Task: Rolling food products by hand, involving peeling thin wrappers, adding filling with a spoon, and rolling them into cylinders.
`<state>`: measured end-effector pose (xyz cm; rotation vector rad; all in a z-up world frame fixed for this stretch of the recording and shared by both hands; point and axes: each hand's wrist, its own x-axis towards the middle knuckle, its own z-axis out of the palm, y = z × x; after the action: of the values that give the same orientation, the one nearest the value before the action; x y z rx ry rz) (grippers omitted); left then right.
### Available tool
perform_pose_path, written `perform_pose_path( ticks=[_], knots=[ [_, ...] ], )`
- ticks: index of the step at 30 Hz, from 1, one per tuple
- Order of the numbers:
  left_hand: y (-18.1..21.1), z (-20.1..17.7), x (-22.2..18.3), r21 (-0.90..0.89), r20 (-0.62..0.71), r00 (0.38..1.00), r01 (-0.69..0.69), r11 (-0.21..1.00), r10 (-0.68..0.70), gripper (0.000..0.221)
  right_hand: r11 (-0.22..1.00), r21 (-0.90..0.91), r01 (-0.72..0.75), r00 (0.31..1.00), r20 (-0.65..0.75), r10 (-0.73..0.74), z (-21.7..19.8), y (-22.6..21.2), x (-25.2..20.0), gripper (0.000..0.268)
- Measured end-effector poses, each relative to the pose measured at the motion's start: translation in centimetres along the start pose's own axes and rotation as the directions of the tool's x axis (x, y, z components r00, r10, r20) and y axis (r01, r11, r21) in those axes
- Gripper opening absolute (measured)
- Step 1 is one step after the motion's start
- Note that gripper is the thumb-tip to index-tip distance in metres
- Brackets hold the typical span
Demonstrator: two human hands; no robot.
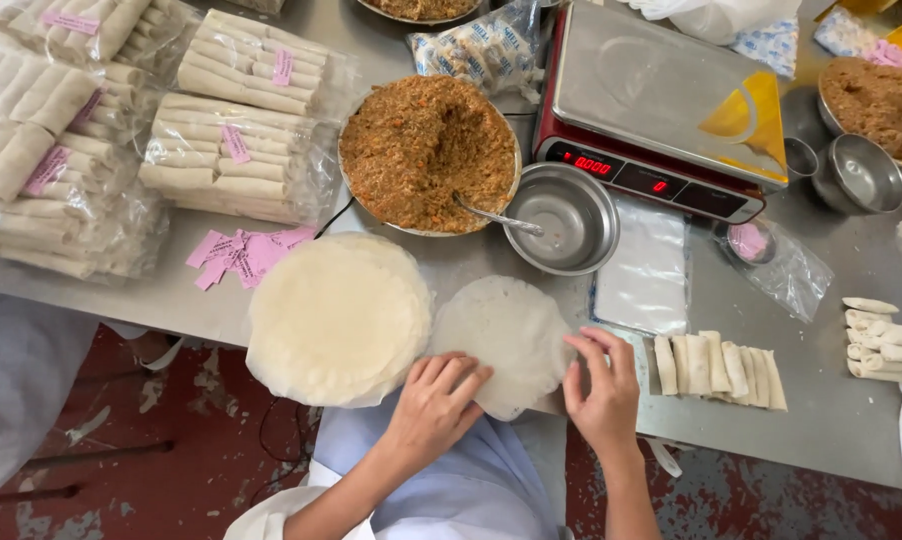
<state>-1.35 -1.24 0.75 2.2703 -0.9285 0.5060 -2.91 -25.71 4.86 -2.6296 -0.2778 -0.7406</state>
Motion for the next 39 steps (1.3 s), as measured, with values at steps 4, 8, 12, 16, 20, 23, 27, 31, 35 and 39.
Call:
perform_pose_path(
  ticks=[4,8,12,16,20,23,27,31,35,39],
  knots=[
    [0.2,0.8,-0.2,-0.039,-0.008,0.98,-0.198,0.98,0.197,0.026,0.987,-0.082,-0.14,0.985,0.085,0.147,0.7,0.4,-0.1,0.024],
    [-0.2,1.2,-0.3,-0.187,0.073,0.979,-0.172,0.967,0.188,0.026,0.979,-0.19,-0.073,0.994,-0.09,0.057,-0.1,0.1,2.1,0.011],
    [0.4,0.4,0.3,-0.275,0.107,0.984,-0.108,0.955,0.142,0.044,0.995,-0.079,0.059,0.985,-0.156,-0.071,0.2,0.1,7.7,0.016],
    [0.6,-0.1,0.3,-0.292,0.138,0.982,-0.088,0.953,0.132,0.041,0.996,-0.07,0.056,0.947,0.318,-0.031,3.7,3.0,11.5,0.054],
    [-0.3,-0.7,1.0,-0.292,0.092,0.995,0.0,0.957,0.028,0.029,0.998,-0.065,0.022,0.912,0.41,0.006,3.3,2.4,12.6,0.037],
    [-2.1,0.5,1.9,-0.161,0.085,0.995,0.062,0.985,-0.049,0.033,0.973,-0.03,0.23,0.973,-0.003,-0.23,2.7,-0.4,10.6,0.022],
    [-3.0,2.8,1.0,0.108,0.107,0.985,0.124,0.986,-0.136,0.041,0.976,0.093,0.197,0.97,0.129,-0.208,6.2,-2.1,5.6,0.034],
    [-3.4,3.4,0.2,0.205,0.091,0.991,0.077,0.976,-0.097,0.051,0.982,0.074,0.173,0.89,0.415,-0.188,5.3,-2.6,4.7,0.058],
    [-3.2,3.0,0.9,0.187,-0.002,0.995,0.103,0.977,-0.105,0.043,0.985,-0.02,0.17,0.866,0.48,-0.139,5.3,-0.3,4.5,0.065],
    [-3.4,3.0,0.7,0.165,0.034,0.994,0.096,0.982,-0.103,0.044,0.99,-0.063,0.13,0.916,0.39,-0.095,4.0,0.1,4.1,0.066]
  ],
)
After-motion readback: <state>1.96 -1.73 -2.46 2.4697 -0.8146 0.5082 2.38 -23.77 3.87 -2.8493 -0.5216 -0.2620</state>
